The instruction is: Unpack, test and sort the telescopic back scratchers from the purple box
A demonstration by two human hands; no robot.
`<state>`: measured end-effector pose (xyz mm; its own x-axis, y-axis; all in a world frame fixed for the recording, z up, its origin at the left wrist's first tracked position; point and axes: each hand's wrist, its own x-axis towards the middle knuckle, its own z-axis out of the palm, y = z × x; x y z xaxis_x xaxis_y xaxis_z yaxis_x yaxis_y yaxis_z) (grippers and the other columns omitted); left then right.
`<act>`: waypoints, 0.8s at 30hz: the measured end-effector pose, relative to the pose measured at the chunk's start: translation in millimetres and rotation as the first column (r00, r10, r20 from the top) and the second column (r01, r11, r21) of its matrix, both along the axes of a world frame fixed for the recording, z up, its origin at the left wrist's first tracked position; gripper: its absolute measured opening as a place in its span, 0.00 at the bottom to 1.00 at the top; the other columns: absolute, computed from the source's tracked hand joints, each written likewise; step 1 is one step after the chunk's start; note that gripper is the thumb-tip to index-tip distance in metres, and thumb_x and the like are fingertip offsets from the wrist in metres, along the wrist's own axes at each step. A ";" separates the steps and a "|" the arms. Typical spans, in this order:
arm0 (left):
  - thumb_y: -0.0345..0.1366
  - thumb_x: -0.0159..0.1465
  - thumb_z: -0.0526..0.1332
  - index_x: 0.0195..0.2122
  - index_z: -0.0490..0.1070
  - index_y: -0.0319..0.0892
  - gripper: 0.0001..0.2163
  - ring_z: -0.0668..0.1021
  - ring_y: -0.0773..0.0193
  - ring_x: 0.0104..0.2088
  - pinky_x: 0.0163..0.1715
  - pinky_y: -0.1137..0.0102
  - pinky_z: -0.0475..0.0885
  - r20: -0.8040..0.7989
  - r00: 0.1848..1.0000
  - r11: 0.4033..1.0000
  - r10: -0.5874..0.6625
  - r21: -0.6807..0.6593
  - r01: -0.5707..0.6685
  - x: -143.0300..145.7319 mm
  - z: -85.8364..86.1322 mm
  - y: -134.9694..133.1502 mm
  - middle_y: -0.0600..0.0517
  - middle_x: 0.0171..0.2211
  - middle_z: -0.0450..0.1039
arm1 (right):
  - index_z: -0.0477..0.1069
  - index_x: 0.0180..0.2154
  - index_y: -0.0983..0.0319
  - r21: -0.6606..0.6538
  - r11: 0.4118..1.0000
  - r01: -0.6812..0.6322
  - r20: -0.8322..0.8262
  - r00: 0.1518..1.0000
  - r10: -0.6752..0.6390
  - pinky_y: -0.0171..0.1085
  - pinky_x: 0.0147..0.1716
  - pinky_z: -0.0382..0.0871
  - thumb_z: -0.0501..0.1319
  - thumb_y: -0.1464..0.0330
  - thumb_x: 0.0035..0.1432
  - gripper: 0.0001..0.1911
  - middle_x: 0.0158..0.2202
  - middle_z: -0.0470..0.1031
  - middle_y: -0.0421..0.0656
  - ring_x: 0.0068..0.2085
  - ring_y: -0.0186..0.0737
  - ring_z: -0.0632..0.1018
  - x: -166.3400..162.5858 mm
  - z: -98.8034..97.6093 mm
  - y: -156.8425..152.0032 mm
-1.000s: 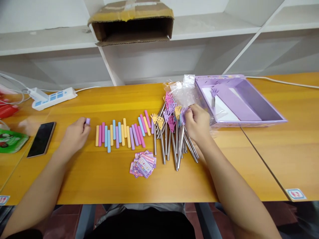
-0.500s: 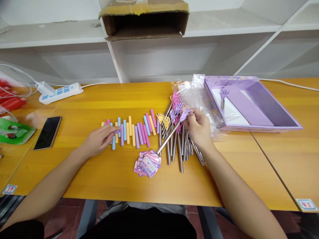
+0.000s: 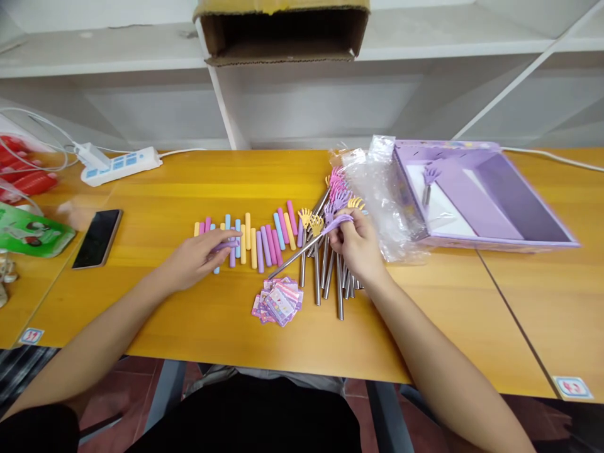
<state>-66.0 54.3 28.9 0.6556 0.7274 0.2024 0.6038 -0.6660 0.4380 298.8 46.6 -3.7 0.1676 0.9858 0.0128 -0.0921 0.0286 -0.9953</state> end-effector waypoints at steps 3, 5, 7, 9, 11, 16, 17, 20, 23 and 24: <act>0.41 0.80 0.54 0.60 0.73 0.43 0.15 0.85 0.58 0.49 0.52 0.65 0.80 0.083 0.995 0.994 0.060 -0.095 -0.052 14.2 -3.6 -7.1 0.45 0.55 0.83 | 0.72 0.43 0.56 0.023 0.999 -0.027 -0.086 0.996 0.029 0.30 0.18 0.50 0.68 0.56 0.66 0.13 0.22 0.63 0.32 0.19 0.29 0.58 -4.2 -0.4 0.8; 0.42 0.81 0.54 0.60 0.73 0.42 0.15 0.86 0.60 0.47 0.50 0.66 0.80 0.144 0.985 0.991 0.091 -0.113 -0.075 17.5 -8.5 -10.5 0.45 0.52 0.84 | 0.73 0.45 0.56 0.031 0.999 -0.039 -0.127 0.991 0.043 0.31 0.19 0.49 0.68 0.58 0.65 0.12 0.23 0.64 0.32 0.19 0.28 0.57 -8.4 1.0 -0.2; 0.41 0.81 0.54 0.63 0.72 0.43 0.15 0.86 0.61 0.47 0.50 0.67 0.80 0.174 0.980 0.992 0.092 -0.100 -0.076 15.1 -12.9 -13.9 0.46 0.51 0.84 | 0.74 0.46 0.56 0.024 0.999 -0.049 -0.169 0.984 0.053 0.31 0.19 0.49 0.69 0.60 0.64 0.12 0.25 0.67 0.33 0.19 0.27 0.58 -13.7 3.1 -2.8; 0.39 0.81 0.54 0.65 0.71 0.44 0.16 0.86 0.62 0.46 0.50 0.67 0.80 0.178 0.981 0.996 0.072 -0.068 -0.061 9.4 -15.9 -17.8 0.47 0.50 0.84 | 0.74 0.45 0.56 0.007 0.998 -0.057 -0.203 0.978 0.058 0.31 0.20 0.50 0.69 0.61 0.62 0.11 0.27 0.70 0.35 0.20 0.27 0.60 -19.0 5.1 -6.4; 0.37 0.80 0.54 0.65 0.71 0.45 0.15 0.86 0.62 0.46 0.49 0.68 0.80 0.173 0.983 0.998 0.056 -0.028 -0.052 3.7 -17.7 -21.2 0.48 0.50 0.84 | 0.75 0.45 0.56 -0.001 0.998 -0.065 -0.218 0.974 0.063 0.31 0.20 0.50 0.69 0.63 0.62 0.10 0.27 0.71 0.35 0.20 0.27 0.61 -23.4 6.5 -9.9; 0.37 0.81 0.54 0.63 0.72 0.44 0.14 0.86 0.62 0.44 0.47 0.67 0.81 0.157 0.987 0.998 0.020 0.050 -0.028 0.5 -18.8 -23.6 0.48 0.48 0.84 | 0.74 0.43 0.56 0.000 0.999 -0.053 -0.242 0.969 0.052 0.31 0.20 0.51 0.67 0.65 0.63 0.07 0.27 0.71 0.35 0.20 0.28 0.62 -28.8 6.7 -14.4; 0.37 0.81 0.54 0.63 0.72 0.44 0.14 0.86 0.62 0.45 0.48 0.67 0.81 0.151 0.989 0.998 0.002 0.054 -0.010 1.0 -18.7 -23.6 0.48 0.48 0.84 | 0.74 0.43 0.56 -0.005 0.999 -0.054 -0.245 0.968 0.051 0.31 0.21 0.51 0.67 0.65 0.63 0.07 0.27 0.71 0.35 0.20 0.28 0.62 -29.4 6.2 -14.7; 0.36 0.81 0.54 0.62 0.72 0.44 0.14 0.86 0.61 0.47 0.50 0.66 0.82 0.143 0.989 0.999 -0.027 0.044 0.021 1.8 -19.1 -23.8 0.47 0.51 0.84 | 0.75 0.43 0.56 -0.011 0.998 -0.061 -0.242 0.969 0.057 0.31 0.21 0.52 0.67 0.64 0.64 0.06 0.28 0.71 0.36 0.21 0.28 0.62 -30.7 3.9 -15.5; 0.36 0.80 0.55 0.63 0.72 0.44 0.14 0.87 0.61 0.48 0.51 0.66 0.82 0.149 0.988 0.999 -0.029 0.047 0.022 1.2 -21.3 -24.0 0.47 0.53 0.84 | 0.76 0.43 0.57 0.007 0.997 -0.073 -0.221 0.973 0.073 0.32 0.20 0.52 0.67 0.64 0.66 0.05 0.28 0.71 0.36 0.21 0.29 0.63 -30.5 1.3 -16.6; 0.36 0.80 0.55 0.63 0.72 0.45 0.14 0.87 0.61 0.48 0.51 0.66 0.82 0.149 0.988 0.998 -0.032 0.056 0.024 0.8 -22.2 -23.9 0.47 0.53 0.84 | 0.76 0.43 0.57 0.018 0.997 -0.078 -0.207 0.975 0.080 0.32 0.21 0.53 0.66 0.64 0.66 0.05 0.28 0.71 0.37 0.21 0.29 0.64 -29.8 0.5 -17.1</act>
